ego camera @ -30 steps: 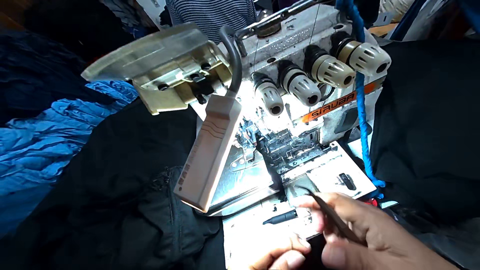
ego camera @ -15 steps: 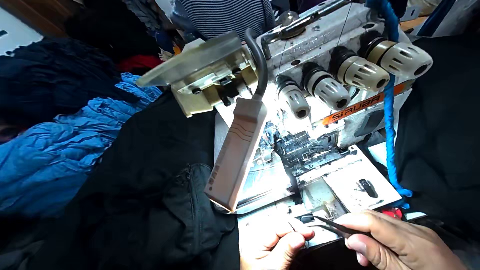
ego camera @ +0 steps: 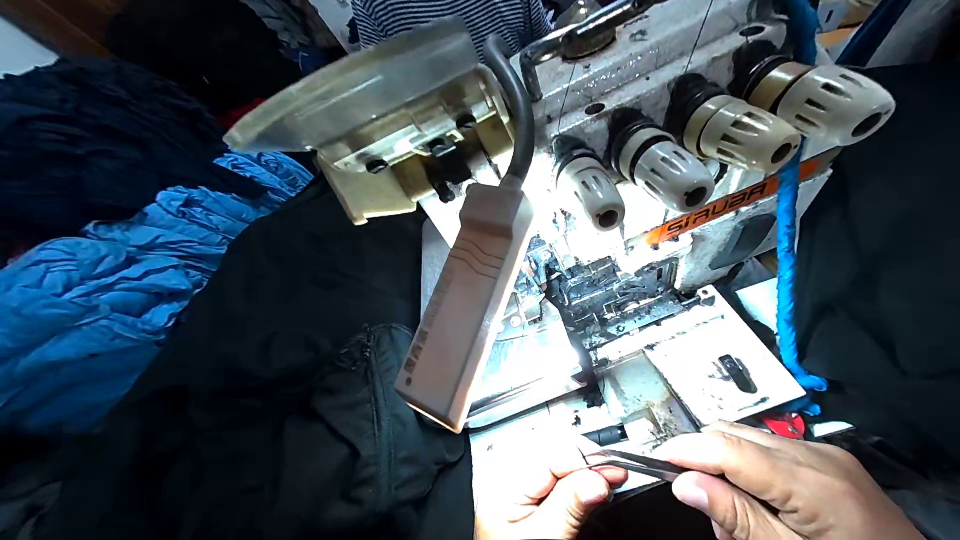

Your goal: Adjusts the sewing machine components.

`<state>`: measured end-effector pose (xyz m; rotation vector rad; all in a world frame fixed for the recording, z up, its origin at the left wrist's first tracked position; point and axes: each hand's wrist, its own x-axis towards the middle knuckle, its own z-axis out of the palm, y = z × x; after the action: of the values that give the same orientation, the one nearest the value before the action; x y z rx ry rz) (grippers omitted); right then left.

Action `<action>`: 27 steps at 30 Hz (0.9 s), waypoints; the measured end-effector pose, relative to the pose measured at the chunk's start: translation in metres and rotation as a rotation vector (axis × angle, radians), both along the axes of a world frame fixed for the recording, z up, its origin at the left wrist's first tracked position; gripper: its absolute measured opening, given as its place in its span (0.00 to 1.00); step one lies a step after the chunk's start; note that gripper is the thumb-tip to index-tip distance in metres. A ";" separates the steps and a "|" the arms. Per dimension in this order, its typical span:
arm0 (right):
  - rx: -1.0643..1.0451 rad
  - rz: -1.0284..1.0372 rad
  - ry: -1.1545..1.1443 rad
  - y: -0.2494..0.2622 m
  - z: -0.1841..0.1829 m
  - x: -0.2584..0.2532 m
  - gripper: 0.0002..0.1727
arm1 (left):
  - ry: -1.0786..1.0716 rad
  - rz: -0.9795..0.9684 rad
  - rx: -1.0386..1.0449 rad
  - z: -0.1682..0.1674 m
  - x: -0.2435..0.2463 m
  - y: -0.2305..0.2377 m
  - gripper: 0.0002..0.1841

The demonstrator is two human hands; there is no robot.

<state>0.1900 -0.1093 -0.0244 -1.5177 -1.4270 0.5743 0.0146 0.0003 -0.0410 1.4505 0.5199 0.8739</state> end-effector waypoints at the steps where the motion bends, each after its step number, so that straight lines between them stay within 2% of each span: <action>1: 0.005 -0.001 0.002 0.000 0.000 0.000 0.12 | 0.001 -0.004 0.006 0.000 0.000 0.000 0.08; 6: 0.065 -0.001 -0.006 0.003 0.002 0.000 0.11 | 0.014 -0.023 0.080 0.002 -0.004 0.005 0.09; 10: 0.188 -0.048 0.015 0.013 0.008 0.013 0.13 | 0.031 0.012 0.209 0.007 -0.012 0.016 0.23; 12: 0.247 -0.068 0.045 0.015 0.015 0.028 0.11 | 0.061 0.093 0.300 0.003 -0.025 0.022 0.21; 15: 0.229 -0.107 0.034 0.010 0.035 0.053 0.08 | 0.158 0.251 0.415 -0.010 -0.046 0.026 0.15; 20: 0.252 -0.221 0.037 0.006 0.040 0.086 0.07 | 0.304 0.402 0.611 -0.050 -0.080 0.028 0.13; 24: 0.253 -0.295 -0.056 0.007 0.045 0.099 0.07 | 0.494 0.459 0.743 -0.045 -0.072 0.019 0.12; 27: 0.212 -0.262 -0.241 0.021 0.039 0.086 0.07 | 0.550 0.523 0.822 -0.044 -0.065 0.021 0.11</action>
<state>0.2764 -0.0883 0.0147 -1.6070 -1.3872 0.0797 -0.0502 0.0215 -0.0852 2.3968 1.0605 1.1705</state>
